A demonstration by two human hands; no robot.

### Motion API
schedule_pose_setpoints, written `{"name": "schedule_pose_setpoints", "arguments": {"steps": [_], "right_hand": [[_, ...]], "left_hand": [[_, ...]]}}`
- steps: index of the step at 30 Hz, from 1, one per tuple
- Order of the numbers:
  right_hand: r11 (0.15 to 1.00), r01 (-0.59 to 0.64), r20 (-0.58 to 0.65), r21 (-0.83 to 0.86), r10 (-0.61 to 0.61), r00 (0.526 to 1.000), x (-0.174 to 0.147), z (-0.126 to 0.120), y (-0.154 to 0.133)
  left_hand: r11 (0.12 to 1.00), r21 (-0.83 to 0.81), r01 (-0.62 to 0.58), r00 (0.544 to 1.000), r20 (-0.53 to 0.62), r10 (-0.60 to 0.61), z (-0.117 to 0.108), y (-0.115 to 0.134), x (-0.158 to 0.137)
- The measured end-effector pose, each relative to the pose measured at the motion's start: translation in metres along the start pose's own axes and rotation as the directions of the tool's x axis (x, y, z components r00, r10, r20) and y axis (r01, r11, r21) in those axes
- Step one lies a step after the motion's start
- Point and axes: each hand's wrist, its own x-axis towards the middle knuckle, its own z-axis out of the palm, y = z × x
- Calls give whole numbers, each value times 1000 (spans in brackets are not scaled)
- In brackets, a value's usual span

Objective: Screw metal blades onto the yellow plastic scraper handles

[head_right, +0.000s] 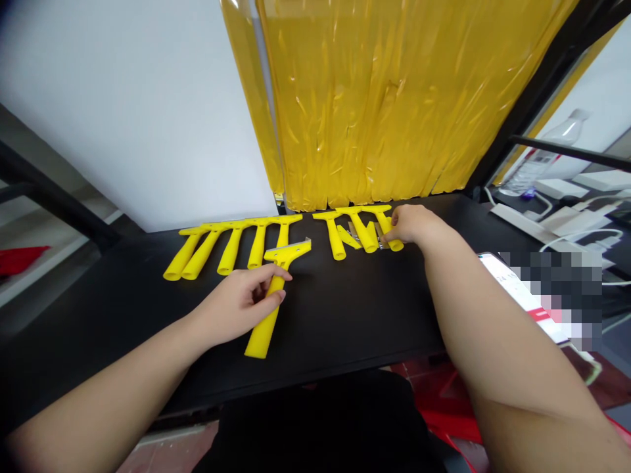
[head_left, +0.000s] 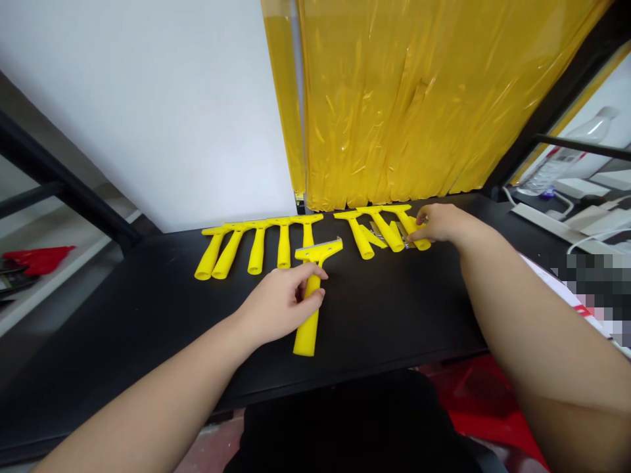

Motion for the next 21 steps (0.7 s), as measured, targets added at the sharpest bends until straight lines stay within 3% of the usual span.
{"name": "schedule_pose_setpoints", "arguments": {"steps": [12, 16, 21], "right_hand": [[1000, 11, -107, 1, -11, 994, 9, 8, 7], [994, 1, -109, 108, 11, 994, 13, 6, 18], [979, -31, -212, 202, 75, 974, 12, -1, 35]], "left_hand": [[1000, 9, -4, 1000, 4, 4, 0, -1, 0], [1000, 10, 7, 1000, 8, -7, 0, 0, -1], [1000, 4, 3, 1000, 3, -3, 0, 0, 0]]}}
